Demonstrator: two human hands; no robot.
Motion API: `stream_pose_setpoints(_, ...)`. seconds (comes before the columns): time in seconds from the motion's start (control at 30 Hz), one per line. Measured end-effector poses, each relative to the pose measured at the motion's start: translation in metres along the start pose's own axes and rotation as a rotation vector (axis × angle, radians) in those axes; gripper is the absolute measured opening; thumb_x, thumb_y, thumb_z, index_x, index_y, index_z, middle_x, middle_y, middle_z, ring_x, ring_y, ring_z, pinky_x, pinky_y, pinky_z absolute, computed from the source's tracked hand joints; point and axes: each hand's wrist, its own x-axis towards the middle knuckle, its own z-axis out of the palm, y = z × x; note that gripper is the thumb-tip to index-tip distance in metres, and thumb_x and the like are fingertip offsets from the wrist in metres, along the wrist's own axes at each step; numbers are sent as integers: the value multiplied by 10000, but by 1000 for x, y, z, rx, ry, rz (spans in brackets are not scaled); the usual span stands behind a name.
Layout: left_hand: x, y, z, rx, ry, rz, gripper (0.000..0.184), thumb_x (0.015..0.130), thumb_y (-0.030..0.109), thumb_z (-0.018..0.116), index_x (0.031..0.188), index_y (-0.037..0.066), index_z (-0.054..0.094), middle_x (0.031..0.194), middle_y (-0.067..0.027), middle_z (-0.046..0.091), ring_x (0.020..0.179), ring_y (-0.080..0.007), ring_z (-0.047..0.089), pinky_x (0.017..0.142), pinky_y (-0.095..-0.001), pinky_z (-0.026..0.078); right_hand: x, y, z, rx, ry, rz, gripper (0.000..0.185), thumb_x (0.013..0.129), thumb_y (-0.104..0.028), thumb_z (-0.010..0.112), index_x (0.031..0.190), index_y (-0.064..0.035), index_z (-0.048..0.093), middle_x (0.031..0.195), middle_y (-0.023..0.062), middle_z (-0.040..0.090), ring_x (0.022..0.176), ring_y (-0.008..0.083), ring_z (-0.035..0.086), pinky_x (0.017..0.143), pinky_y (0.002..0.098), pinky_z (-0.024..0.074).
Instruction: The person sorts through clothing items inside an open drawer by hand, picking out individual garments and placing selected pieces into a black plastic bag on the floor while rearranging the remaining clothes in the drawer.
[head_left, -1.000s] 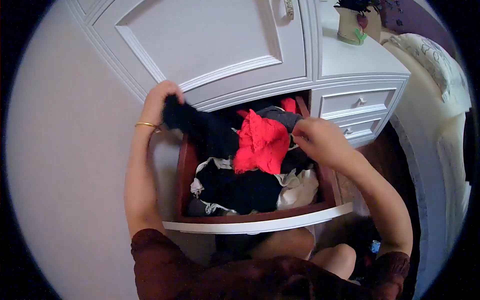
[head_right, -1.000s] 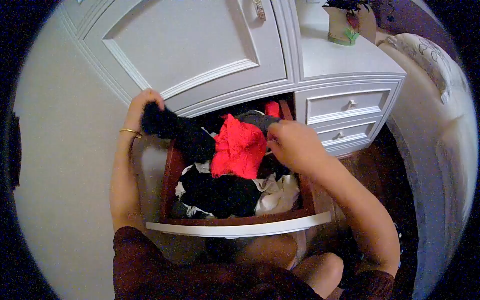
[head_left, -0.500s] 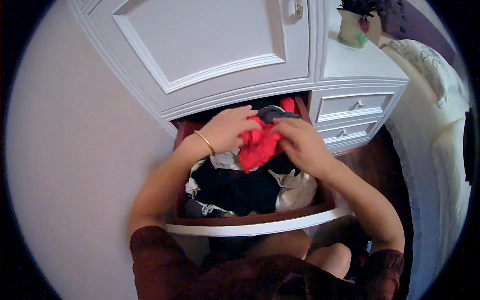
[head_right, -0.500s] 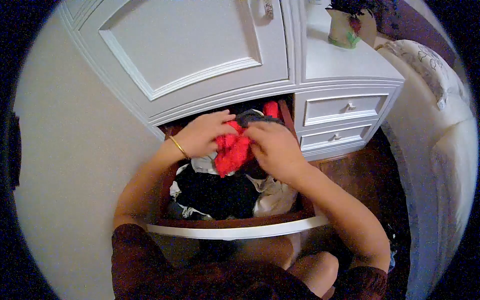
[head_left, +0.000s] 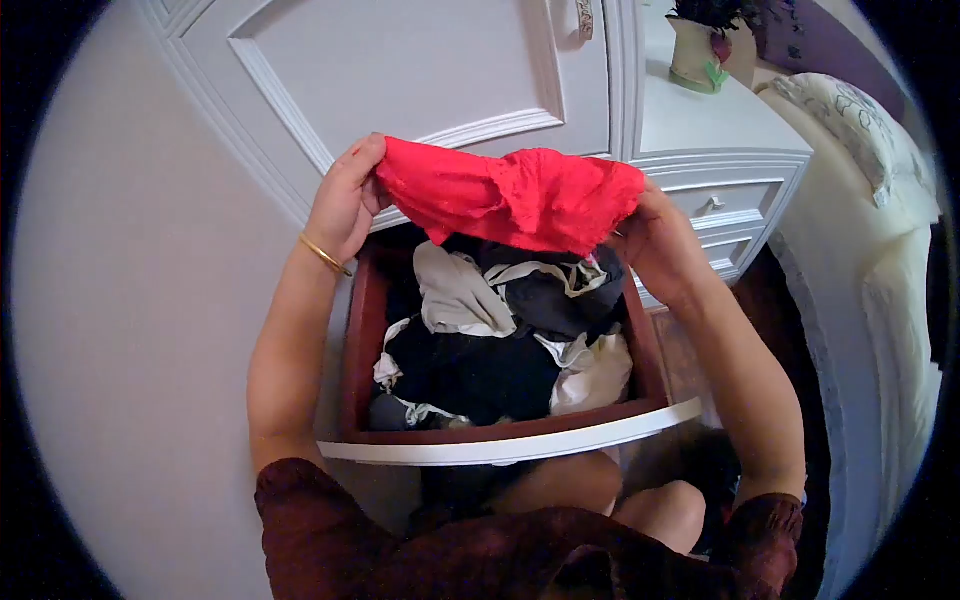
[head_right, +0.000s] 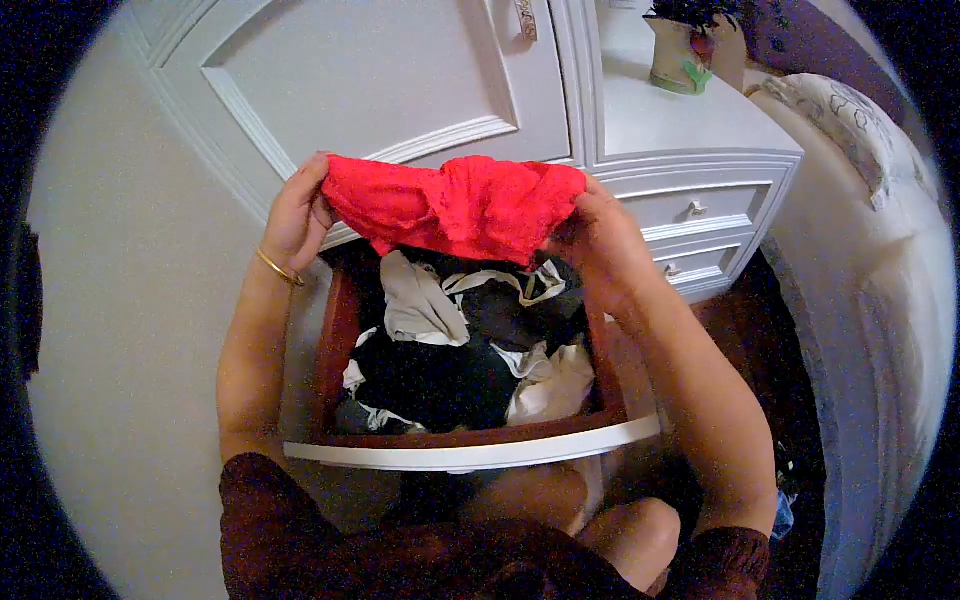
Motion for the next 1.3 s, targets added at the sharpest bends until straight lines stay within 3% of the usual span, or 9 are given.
stream_pose_setpoints(0.33, -3, -4, -28, -117, -429, 39, 321, 973, 291, 412, 812, 51, 549, 799, -15, 535, 746, -118, 488, 706, -254, 413, 11, 14, 15, 216, -130, 107, 325, 947, -228, 402, 1196, -72, 540, 1161, 76, 603, 1074, 218, 570, 928, 385, 442)
stream_pose_setpoints(0.43, -6, 2, -26, 59, -349, 58, 342, 961, 278, 443, 757, 26, 550, 742, -13, 522, 710, -126, 489, 671, -263, 419, 14, 13, 26, 163, -146, 56, 322, 936, -165, 406, 1214, -54, 525, 1176, 88, 588, 1080, 208, 562, 944, 361, 429)
stream_pose_setpoints(0.63, -9, -6, -33, 1501, -86, 333, 236, 823, 248, 630, 807, 13, 620, 734, -68, 601, 719, -147, 566, 672, -295, 456, 36, 15, 11, -756, -44, -353, 449, 796, 2, 440, 1240, -23, 502, 1251, 161, 532, 1158, 247, 508, 955, 314, 410)
stream_pose_setpoints(0.77, -14, -22, -61, 1300, -217, -272, 248, 759, 247, 673, 875, 29, 645, 817, -93, 651, 776, -233, 622, 691, -335, 489, 32, 29, -4, -1232, -218, -596, 517, 836, -261, 617, 1321, -146, 477, 1363, 233, 413, 1292, 358, 362, 1064, 412, 294)
stream_pose_setpoints(0.9, -19, -51, -96, 1539, -378, -331, 287, 710, 234, 710, 927, 52, 667, 831, -120, 676, 774, -267, 643, 702, -354, 506, 17, 62, 9, -1556, -513, -472, 766, 718, -490, 725, 1375, -234, 427, 1471, 256, 207, 1363, 437, 190, 1097, 499, 204)
stream_pose_setpoints(0.97, -21, -52, -82, 1668, -472, -578, 270, 667, 222, 748, 875, 60, 693, 844, -122, 687, 775, -264, 651, 695, -371, 509, 15, 91, 8, -1769, -564, -319, 777, 683, -541, 711, 1365, -318, 415, 1507, 152, 183, 1373, 419, 167, 998, 677, 245)
stream_pose_setpoints(1.13, -44, -119, -84, 1859, -921, -833, 433, 563, 343, 797, 882, 61, 718, 837, -127, 695, 770, -283, 658, 690, -382, 517, 42, 115, 17, -1984, -278, -395, 575, 739, -342, 685, 1278, -239, 514, 1505, 115, 205, 1369, 361, 209, 983, 672, 279)
stream_pose_setpoints(1.17, -48, -136, -81, 1757, -901, -1125, 557, 536, 314, 831, 975, 2, 689, 989, -146, 680, 885, -283, 657, 761, -372, 525, 41, 119, 20, -2025, -274, -442, 581, 733, -333, 688, 1279, -238, 513, 1505, 114, 205, 1369, 363, 209, 988, 671, 270)
stream_pose_setpoints(1.3, -72, -161, -78, 1497, -1032, -1167, 444, 660, 338, 703, 938, -7, 672, 879, -133, 680, 777, -291, 635, 653, -396, 505, 25, 122, 23, -2053, -265, -575, 618, 694, -242, 683, 1286, -208, 508, 1501, 135, 206, 1368, 378, 206, 1023, 672, 184)
